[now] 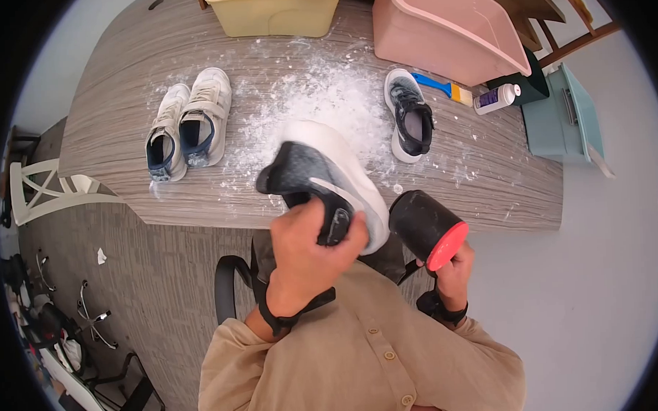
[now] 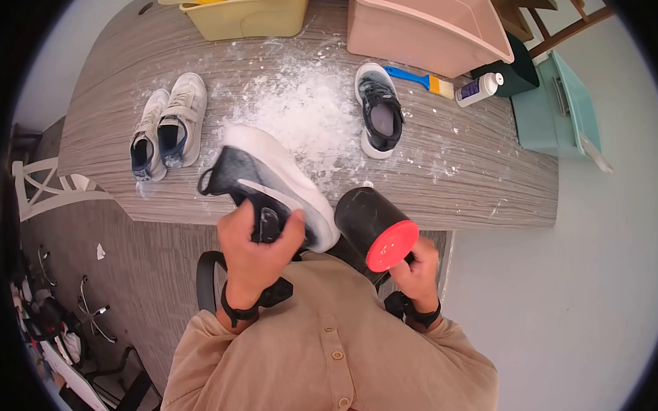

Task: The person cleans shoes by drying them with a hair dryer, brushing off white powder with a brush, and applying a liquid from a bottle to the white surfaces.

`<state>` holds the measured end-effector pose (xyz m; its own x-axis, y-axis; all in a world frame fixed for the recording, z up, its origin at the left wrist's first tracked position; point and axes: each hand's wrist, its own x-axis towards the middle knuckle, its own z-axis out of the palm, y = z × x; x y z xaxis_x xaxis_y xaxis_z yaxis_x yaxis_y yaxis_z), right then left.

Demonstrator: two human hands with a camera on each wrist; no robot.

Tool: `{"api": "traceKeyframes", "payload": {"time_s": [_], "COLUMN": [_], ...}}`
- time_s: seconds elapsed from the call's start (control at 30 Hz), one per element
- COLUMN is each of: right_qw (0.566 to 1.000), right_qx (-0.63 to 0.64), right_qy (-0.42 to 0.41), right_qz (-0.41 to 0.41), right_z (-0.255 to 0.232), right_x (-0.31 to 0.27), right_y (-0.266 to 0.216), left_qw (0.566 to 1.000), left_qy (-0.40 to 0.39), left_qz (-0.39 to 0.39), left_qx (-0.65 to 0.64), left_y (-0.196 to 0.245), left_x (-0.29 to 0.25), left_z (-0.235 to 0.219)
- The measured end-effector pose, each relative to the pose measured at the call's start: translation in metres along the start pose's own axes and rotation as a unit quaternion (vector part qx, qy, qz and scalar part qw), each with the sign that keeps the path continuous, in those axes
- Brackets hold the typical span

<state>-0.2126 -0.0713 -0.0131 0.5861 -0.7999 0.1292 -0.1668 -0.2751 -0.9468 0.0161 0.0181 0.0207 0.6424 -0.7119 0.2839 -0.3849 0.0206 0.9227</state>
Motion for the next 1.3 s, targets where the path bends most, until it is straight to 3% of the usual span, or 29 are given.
{"api": "traceKeyframes", "payload": {"time_s": [0.17,0.27,0.4,0.47,0.6,0.87,1.07,1.3], "right_qw": [1.0,0.996,1.0,0.999,0.999,0.995,0.993,0.993], "right_qx": [0.004,0.038,0.005,-0.024,-0.019,-0.048,-0.067,-0.058], "right_qy": [0.016,0.045,-0.005,-0.025,-0.009,-0.024,0.028,0.029], "right_qz": [0.006,0.07,0.021,-0.022,-0.028,-0.083,-0.09,-0.098], "right_z": [-0.005,-0.007,-0.007,-0.005,-0.002,-0.001,0.0,0.001], "right_x": [0.0,-0.005,-0.005,-0.002,-0.001,0.007,0.01,0.017], "right_y": [0.006,0.004,-0.005,-0.009,-0.012,-0.016,-0.021,-0.024], "left_qw": [1.0,1.0,0.998,0.998,0.998,1.0,0.994,0.985], "left_qy": [-0.006,0.004,0.048,0.042,0.024,0.009,-0.027,-0.059], "left_qz": [0.006,-0.019,-0.043,-0.053,-0.053,0.024,0.106,0.157], "left_qx": [-0.007,-0.015,0.006,-0.006,-0.007,0.002,0.03,0.03], "left_y": [0.001,-0.001,-0.006,-0.003,0.001,0.001,0.001,-0.001], "left_x": [-0.001,-0.002,0.001,0.002,0.003,0.002,0.001,0.002], "left_z": [0.006,0.006,0.002,0.002,0.001,0.002,0.005,0.006]}}
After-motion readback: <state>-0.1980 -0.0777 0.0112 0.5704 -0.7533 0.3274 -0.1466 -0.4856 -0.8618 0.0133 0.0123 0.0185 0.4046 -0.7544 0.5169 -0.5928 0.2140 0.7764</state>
